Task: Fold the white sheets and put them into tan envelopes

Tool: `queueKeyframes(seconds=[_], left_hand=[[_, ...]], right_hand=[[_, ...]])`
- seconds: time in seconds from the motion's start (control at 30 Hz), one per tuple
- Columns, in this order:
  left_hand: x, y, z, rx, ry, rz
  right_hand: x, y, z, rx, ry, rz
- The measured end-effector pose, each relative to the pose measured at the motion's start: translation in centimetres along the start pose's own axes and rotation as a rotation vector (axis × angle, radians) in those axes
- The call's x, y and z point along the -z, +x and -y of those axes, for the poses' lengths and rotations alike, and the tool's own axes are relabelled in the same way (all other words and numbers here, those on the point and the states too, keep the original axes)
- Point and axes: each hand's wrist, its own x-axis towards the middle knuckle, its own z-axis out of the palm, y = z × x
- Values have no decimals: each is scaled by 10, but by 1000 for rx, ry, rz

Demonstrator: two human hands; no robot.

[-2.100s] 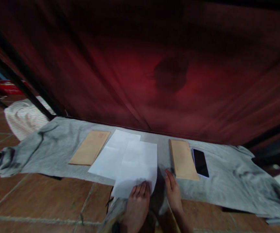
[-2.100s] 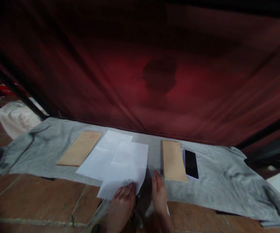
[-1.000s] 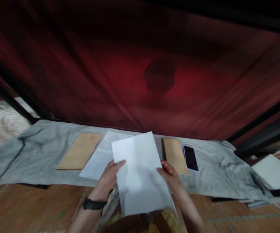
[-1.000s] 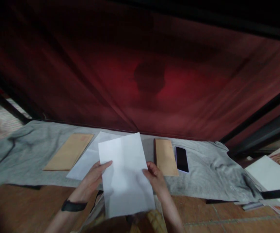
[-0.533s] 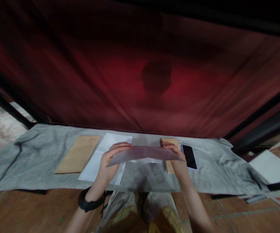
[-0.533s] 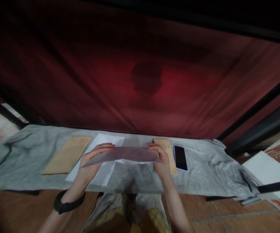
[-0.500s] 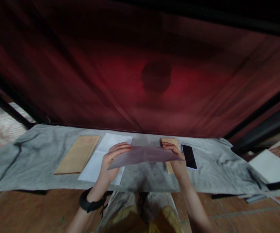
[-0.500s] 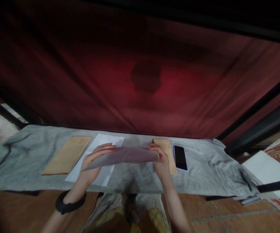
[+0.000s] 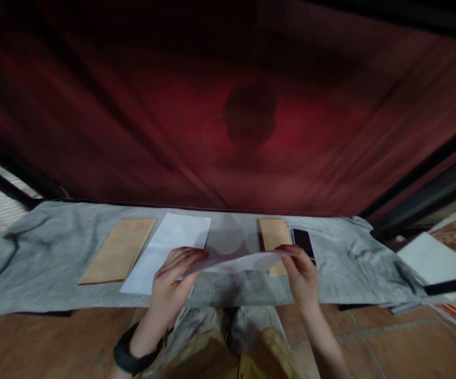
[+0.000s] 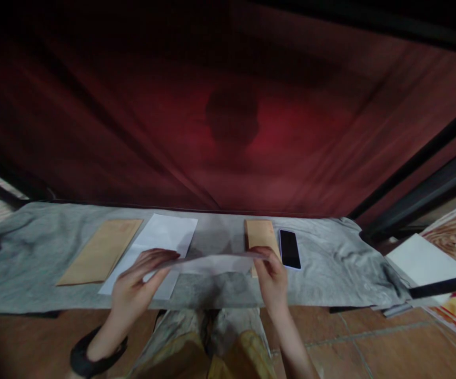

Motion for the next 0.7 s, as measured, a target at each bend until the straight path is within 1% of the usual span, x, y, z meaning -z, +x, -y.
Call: queueKeyframes(seconds=[0.07, 0.13, 0.23, 0.3, 0.37, 0.47, 0.57, 0.63, 0.7], left_hand=[[-4, 10, -6, 181, -30, -46], [-12, 11, -1, 390, -148, -23], [-29, -4, 20, 685, -397, 81], [-38, -19, 36, 825, -457, 108], [-46, -33, 51, 878, -436, 79], [-57, -48, 69, 888, -398, 17], [-70, -58, 86, 885, -345, -21], [-79, -65, 96, 881, -292, -63], [-87, -71, 105, 882, -249, -102]], right_hand=[[-4, 13, 8, -15, 16, -65], [-12, 26, 5, -38, 40, -82], [-26, 42, -17, -87, 46, -91], [-35, 46, -35, -124, 38, -60], [-41, 45, -52, -101, 15, 3], [-48, 31, -72, 8, -112, 50], [-52, 4, -90, 122, -336, 79], [-52, -20, -103, 184, -439, 159], [-51, -44, -115, 244, -504, 273]])
